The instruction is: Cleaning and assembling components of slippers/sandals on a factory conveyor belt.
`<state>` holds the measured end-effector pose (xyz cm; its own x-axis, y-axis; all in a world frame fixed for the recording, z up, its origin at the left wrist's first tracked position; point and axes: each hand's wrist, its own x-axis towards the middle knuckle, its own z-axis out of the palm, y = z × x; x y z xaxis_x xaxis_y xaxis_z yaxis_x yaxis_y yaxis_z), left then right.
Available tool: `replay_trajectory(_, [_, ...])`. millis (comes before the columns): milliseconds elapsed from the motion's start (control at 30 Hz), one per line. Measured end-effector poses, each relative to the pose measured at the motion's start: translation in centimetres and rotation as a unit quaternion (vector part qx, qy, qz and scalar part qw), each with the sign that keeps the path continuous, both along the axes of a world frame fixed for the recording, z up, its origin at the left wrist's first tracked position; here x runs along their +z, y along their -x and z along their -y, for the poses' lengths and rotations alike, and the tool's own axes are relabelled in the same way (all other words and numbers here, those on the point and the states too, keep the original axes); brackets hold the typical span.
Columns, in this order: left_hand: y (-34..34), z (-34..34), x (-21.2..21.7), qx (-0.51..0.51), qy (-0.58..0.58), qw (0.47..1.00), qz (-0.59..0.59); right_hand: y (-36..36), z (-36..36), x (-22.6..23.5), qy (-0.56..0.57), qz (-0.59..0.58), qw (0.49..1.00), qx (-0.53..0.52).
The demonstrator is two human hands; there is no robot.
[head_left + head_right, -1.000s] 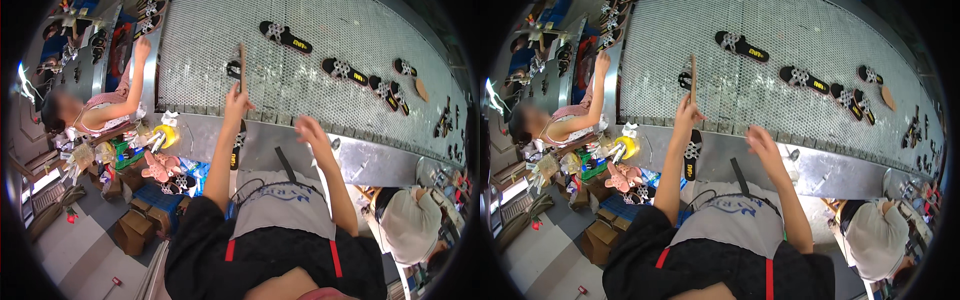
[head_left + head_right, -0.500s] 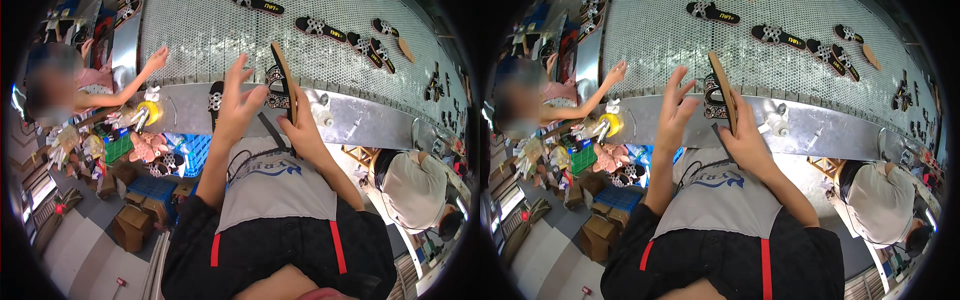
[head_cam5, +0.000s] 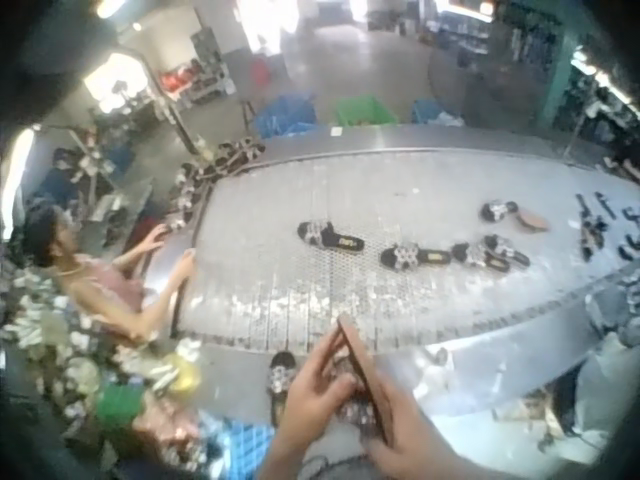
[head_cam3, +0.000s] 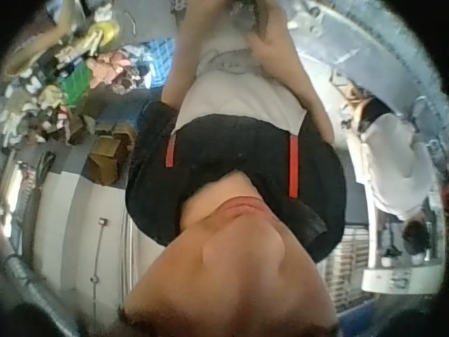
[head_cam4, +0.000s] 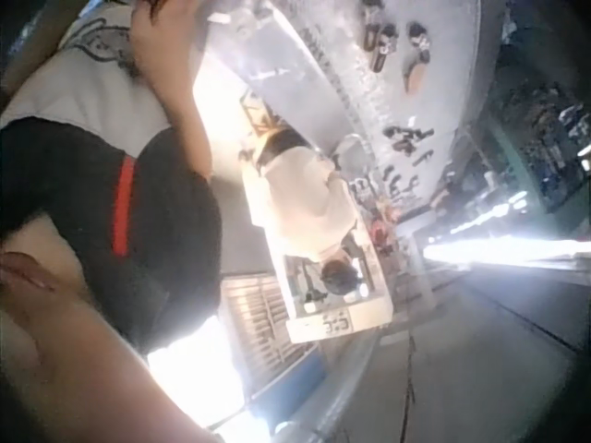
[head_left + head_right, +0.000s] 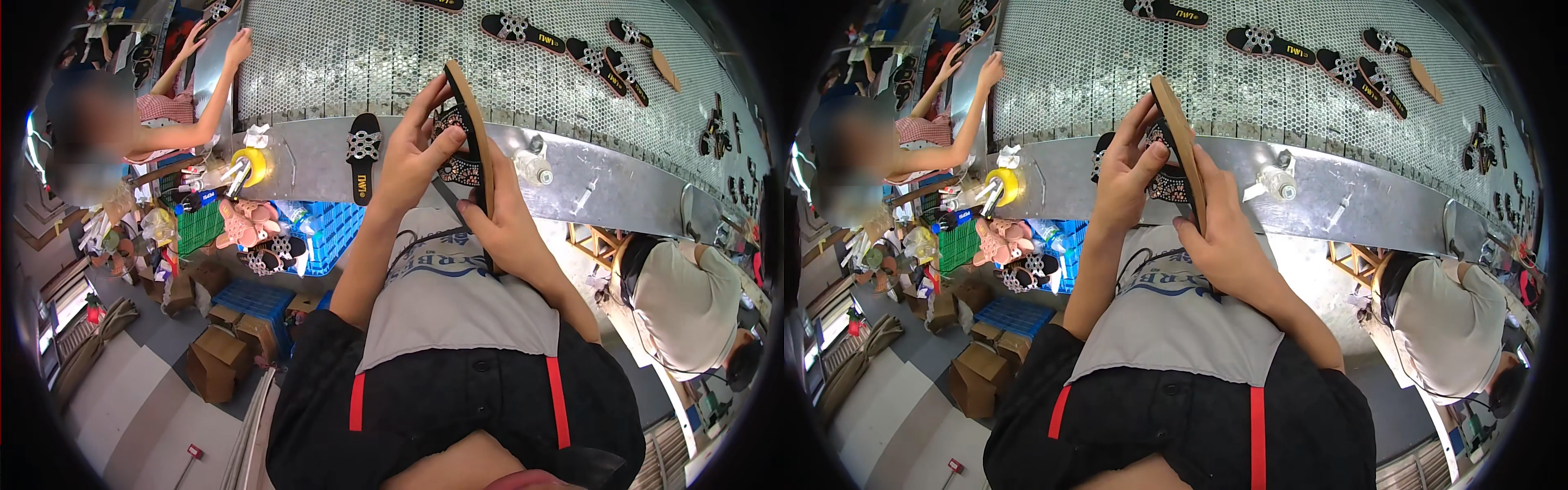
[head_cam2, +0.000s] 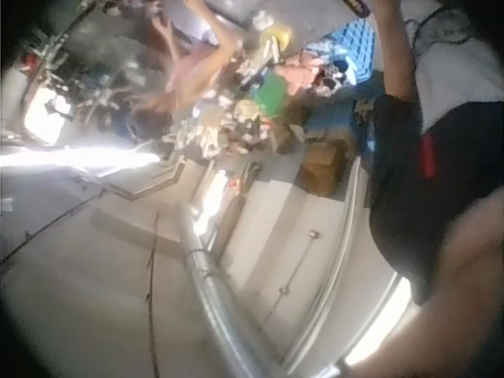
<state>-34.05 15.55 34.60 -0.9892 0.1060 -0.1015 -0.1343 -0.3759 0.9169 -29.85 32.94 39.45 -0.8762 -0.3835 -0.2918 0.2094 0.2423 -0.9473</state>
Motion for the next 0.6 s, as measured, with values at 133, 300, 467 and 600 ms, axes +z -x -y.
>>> replay_trajectory(133, [-0.4,-0.3,0.6,-0.006,-0.041,0.999,0.004,-0.4,-0.2,0.1,-0.011,-0.008,1.0,0.007])
replay_trajectory(300, [-0.7,-0.2,0.5,-0.001,-0.033,0.999,-0.01,-0.6,-0.2,0.2,-0.015,-0.02,1.0,0.009])
replay_trajectory(467, [-0.8,-0.1,0.7,0.004,-0.03,1.0,0.0,-0.3,-0.2,0.3,-0.03,-0.03,0.999,0.012])
replay_trajectory(600, [-0.8,0.2,-0.6,0.01,-0.015,0.999,-0.029,0.0,0.3,-1.3,-0.038,-0.068,0.997,0.018])
